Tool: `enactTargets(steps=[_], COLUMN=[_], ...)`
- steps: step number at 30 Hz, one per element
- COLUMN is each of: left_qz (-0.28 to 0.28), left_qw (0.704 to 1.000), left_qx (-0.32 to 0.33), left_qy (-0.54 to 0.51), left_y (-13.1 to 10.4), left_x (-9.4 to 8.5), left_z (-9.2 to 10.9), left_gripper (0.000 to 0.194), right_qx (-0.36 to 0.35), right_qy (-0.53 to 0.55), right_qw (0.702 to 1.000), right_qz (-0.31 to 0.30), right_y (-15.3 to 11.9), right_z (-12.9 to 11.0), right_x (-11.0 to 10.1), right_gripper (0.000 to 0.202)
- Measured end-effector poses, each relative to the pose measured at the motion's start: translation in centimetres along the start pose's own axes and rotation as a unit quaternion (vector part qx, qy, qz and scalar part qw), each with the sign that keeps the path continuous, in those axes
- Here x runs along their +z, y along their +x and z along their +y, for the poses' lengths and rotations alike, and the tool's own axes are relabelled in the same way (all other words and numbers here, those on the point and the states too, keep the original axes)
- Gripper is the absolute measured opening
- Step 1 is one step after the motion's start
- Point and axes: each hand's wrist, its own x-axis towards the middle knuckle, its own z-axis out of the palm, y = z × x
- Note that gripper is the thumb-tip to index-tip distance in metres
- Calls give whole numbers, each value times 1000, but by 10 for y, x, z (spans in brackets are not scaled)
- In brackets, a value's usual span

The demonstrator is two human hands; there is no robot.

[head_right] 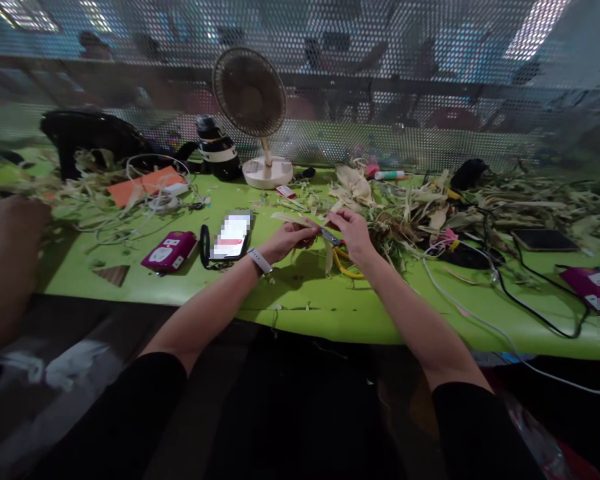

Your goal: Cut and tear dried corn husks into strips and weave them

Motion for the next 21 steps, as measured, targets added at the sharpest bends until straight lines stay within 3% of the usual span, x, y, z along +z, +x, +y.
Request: enactTargets(steps=[3, 5, 7, 11, 16, 21], left_qz=[-35, -50, -63, -73, -107, -67], left_qw=[998, 995, 991, 985, 984, 990], left_qx=[-7, -6, 16, 57, 55, 86], left_qy=[48, 87, 118, 142, 132, 89], left_y=[-1, -1, 0, 4, 5, 8], left_x=[-1, 0, 3, 5, -1, -5], left_z=[-4, -7, -10, -13, -10, -9], left_gripper=[26, 21, 14, 13, 25, 31], right_qx=[-92, -185, -214, -158, -130, -66], right_qy=[-104, -185, -241, -219, -60, 43], right_qw=[990, 964, 940, 956, 990, 995], right_qz=[18, -50, -112, -118, -17, 60], right_y=[-2, -9, -17, -28, -24, -14], right_z=[0, -1, -2, 0, -2, -10], right_x=[-2, 0, 4, 13, 14, 10], right_gripper=[45, 51, 48, 31, 25, 28])
